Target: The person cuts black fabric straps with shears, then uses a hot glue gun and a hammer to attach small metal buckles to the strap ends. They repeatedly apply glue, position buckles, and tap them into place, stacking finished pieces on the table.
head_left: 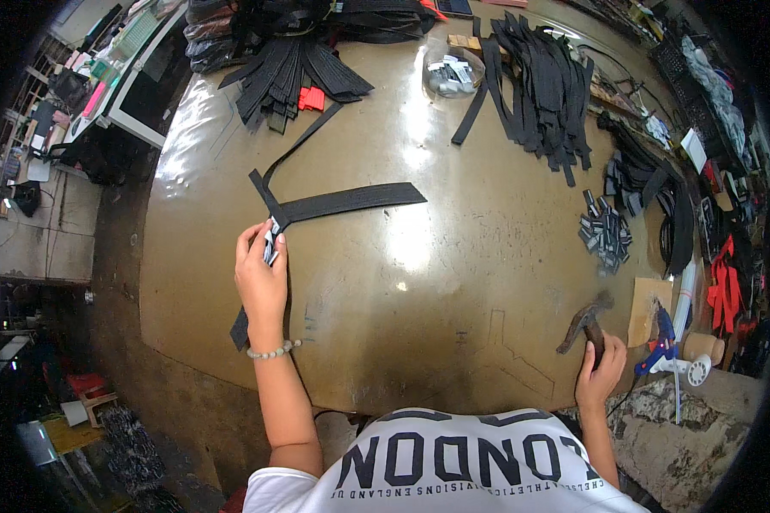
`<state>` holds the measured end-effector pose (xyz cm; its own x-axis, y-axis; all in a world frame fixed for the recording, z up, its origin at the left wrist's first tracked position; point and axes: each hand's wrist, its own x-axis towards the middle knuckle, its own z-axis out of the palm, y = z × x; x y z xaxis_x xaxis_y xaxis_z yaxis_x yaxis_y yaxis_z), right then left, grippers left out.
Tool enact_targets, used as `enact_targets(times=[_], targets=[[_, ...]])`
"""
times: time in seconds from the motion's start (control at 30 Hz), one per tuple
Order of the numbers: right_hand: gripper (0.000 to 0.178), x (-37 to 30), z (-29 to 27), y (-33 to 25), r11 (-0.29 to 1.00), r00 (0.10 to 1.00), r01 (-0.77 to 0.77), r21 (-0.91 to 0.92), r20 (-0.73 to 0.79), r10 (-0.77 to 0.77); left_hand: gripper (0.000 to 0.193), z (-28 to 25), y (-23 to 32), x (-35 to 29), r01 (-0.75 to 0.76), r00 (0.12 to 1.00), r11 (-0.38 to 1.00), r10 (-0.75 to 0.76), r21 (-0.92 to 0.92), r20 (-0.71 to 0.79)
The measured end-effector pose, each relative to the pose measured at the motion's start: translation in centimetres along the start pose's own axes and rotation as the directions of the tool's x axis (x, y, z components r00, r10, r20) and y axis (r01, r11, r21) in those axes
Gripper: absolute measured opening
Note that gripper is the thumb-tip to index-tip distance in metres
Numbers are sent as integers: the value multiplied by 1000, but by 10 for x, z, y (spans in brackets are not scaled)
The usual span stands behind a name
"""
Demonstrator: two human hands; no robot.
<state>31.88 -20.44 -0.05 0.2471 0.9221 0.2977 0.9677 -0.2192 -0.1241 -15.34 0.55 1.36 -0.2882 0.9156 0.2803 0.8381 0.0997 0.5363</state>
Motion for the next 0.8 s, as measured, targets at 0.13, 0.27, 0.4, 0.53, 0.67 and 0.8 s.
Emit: enact_targets(times=[0.13,0.27,0.4,0.53,0.67,0.8], targets=[[33,-5,0,5,999,998,-41,6,56,41,26,3,2,0,-63,996,998,64,11,-67],[34,-3,-1,5,999,996,-37,-9,84,37,22,8,5,2,-150,972,984,130,-91,-195],[34,-2,-1,4,1000,998,-2,-24,70,3,17,7,9,-3,-186,961,974,153,-130,-229],[34,-5,-1,3,998,995,-34,-52,94,39,15,10,12,-7,-206,957,961,158,-184,-245],[33,-10,-1,2,998,997,-53,-28,57,55,14,12,15,-13,-286,943,948,251,-141,-219],[32,-9,-4,-2,996,995,-91,-23,49,92,15,8,20,-12,-330,930,933,297,-142,-214]])
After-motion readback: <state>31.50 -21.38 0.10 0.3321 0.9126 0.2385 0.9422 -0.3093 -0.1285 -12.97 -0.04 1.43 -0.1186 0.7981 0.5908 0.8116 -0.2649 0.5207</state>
